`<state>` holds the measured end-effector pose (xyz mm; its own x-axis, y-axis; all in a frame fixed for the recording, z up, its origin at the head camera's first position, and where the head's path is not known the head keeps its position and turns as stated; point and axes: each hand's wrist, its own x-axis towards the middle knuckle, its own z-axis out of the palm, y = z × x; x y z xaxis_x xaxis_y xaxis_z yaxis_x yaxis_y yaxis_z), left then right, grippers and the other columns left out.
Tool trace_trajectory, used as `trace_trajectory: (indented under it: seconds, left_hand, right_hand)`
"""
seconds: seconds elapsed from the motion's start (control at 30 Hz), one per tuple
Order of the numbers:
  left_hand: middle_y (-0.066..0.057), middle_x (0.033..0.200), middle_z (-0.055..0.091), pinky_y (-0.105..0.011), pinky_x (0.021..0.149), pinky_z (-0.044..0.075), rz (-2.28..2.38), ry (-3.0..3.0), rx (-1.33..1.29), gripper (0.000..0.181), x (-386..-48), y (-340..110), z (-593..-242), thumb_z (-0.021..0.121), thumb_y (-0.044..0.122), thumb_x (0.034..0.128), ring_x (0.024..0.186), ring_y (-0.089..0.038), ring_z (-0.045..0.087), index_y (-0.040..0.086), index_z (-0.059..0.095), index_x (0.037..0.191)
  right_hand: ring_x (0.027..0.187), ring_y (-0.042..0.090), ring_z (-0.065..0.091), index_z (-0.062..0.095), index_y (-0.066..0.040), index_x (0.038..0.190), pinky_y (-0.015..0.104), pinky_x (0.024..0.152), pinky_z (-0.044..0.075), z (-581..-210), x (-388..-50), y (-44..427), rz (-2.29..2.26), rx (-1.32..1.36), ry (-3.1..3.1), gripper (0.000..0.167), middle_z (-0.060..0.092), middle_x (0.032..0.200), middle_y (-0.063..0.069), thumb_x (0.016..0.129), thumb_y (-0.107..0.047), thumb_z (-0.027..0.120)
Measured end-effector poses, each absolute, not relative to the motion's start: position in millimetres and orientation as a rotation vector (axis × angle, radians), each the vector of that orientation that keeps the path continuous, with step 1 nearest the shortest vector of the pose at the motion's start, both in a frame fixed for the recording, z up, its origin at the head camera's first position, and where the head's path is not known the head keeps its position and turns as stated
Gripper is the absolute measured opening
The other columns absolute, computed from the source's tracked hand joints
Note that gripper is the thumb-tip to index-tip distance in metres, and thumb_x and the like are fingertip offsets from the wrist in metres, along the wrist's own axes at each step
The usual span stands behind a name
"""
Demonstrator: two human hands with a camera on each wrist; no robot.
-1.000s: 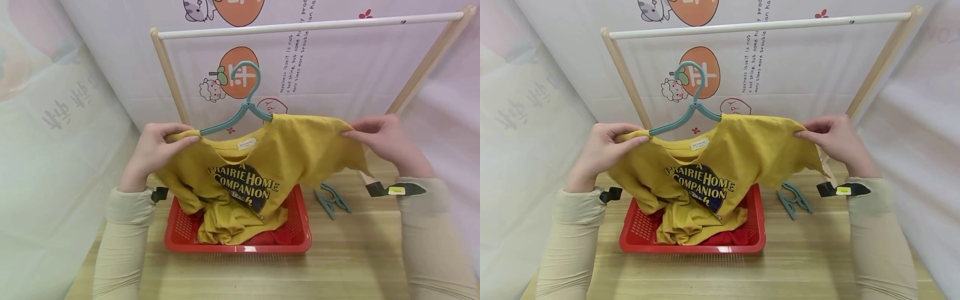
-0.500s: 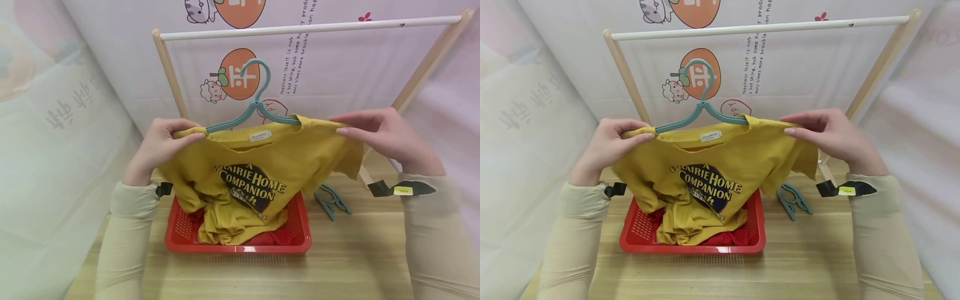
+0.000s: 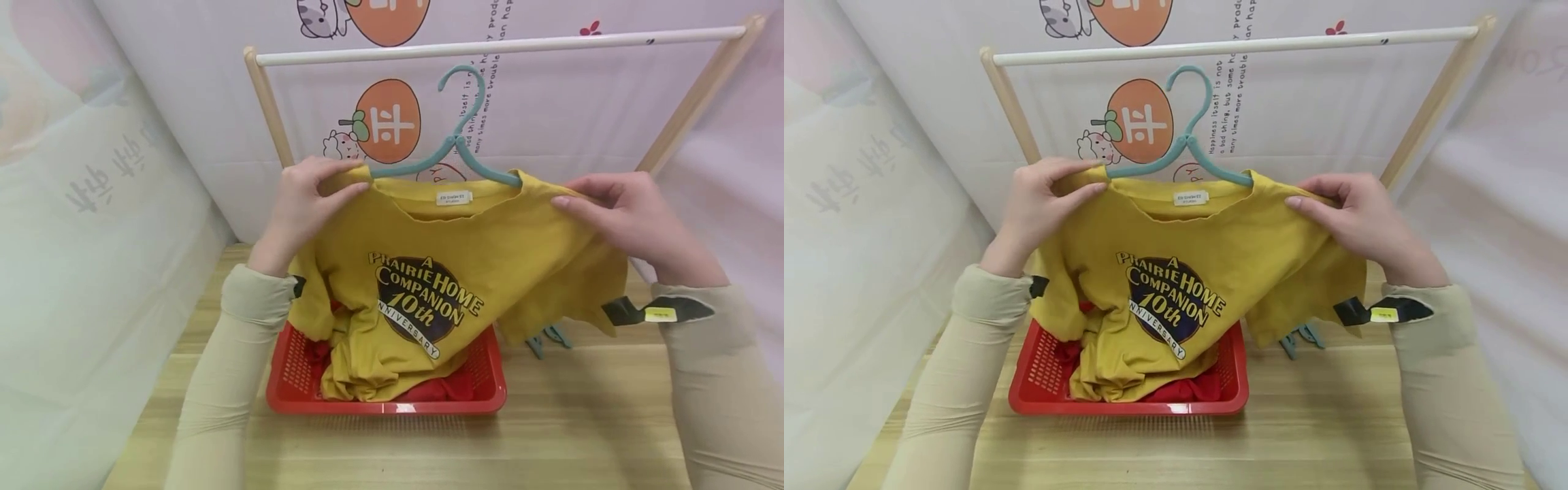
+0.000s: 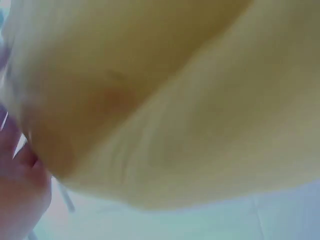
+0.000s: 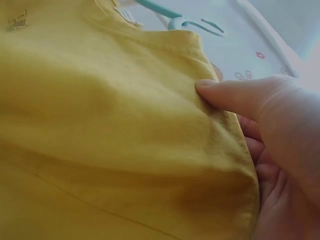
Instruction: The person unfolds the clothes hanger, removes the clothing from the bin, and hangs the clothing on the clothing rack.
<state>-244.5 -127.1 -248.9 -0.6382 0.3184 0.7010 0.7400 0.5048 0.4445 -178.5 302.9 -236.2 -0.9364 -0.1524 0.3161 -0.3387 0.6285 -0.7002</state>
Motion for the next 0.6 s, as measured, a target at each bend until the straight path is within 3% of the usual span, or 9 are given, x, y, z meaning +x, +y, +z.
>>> trace_trajectory:
  seconds: [0.3,0.6]
  left_hand:
    - [-0.005,0.119,0.073,-0.027,0.104,0.042,-0.911,-1.940,-0.928,0.041,-273.0,-82.7,-237.6,0.085,0.025,0.0870,0.115,-0.019,0.061,0.006,0.075,0.122]
    - [-0.004,0.114,0.074,-0.017,0.098,0.042,-0.768,-2.008,-0.875,0.032,-299.4,-38.7,-211.5,0.078,0.026,0.0931,0.107,-0.018,0.067,0.007,0.076,0.118]
  right_hand:
    - [0.058,0.006,0.062,0.081,-0.019,0.099,0.015,0.049,0.048,-209.2,-168.2,325.4,1.332,0.235,-2.494,0.007,0.074,0.077,-0.009,0.094,-0.017,0.077]
    - [0.054,0.002,0.063,0.081,-0.015,0.095,0.014,0.045,0.047,-183.4,-166.5,352.9,1.401,0.156,-2.359,0.007,0.074,0.074,-0.009,0.091,-0.010,0.078]
